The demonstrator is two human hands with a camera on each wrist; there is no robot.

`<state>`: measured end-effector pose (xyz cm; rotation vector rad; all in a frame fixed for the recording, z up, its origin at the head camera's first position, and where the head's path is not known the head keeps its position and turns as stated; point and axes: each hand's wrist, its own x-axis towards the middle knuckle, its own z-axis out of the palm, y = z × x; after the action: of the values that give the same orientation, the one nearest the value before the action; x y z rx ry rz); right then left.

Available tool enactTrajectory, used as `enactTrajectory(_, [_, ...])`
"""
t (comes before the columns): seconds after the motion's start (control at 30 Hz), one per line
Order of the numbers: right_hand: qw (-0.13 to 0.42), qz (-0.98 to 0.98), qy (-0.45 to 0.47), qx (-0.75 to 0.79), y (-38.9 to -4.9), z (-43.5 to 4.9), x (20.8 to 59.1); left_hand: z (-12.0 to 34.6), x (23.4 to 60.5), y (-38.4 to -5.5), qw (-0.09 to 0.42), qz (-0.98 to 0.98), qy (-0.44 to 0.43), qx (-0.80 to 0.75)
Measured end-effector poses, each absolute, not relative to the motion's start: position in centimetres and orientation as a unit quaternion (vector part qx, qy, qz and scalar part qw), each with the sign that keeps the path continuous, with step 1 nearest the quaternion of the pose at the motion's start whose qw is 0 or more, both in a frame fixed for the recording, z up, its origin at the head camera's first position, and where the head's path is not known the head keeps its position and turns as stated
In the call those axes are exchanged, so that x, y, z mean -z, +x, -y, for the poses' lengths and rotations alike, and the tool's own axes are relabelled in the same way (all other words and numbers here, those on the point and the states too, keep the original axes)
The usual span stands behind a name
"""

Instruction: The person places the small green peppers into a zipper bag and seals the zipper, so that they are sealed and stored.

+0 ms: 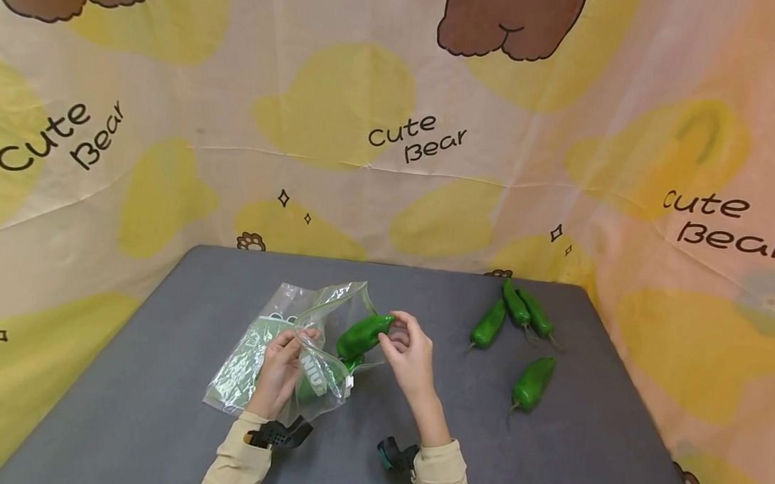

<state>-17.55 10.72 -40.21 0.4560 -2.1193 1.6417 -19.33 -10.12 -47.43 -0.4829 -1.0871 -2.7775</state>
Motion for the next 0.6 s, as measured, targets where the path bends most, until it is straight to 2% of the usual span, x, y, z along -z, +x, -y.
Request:
enactTrajectory(0.33, [0.215,0.763,0.176,-0.584,-17.65,-10.69,40.33,10.09,47.44,-19.3,0.061,0.357,-0.166,0.917])
enactTrajectory(0.6, [0.242,0.767,0.171,-0.569,-17.67,-10.63,40.38,9.96,47.44,-19.31,0.062,0.341,-0.176,0.921])
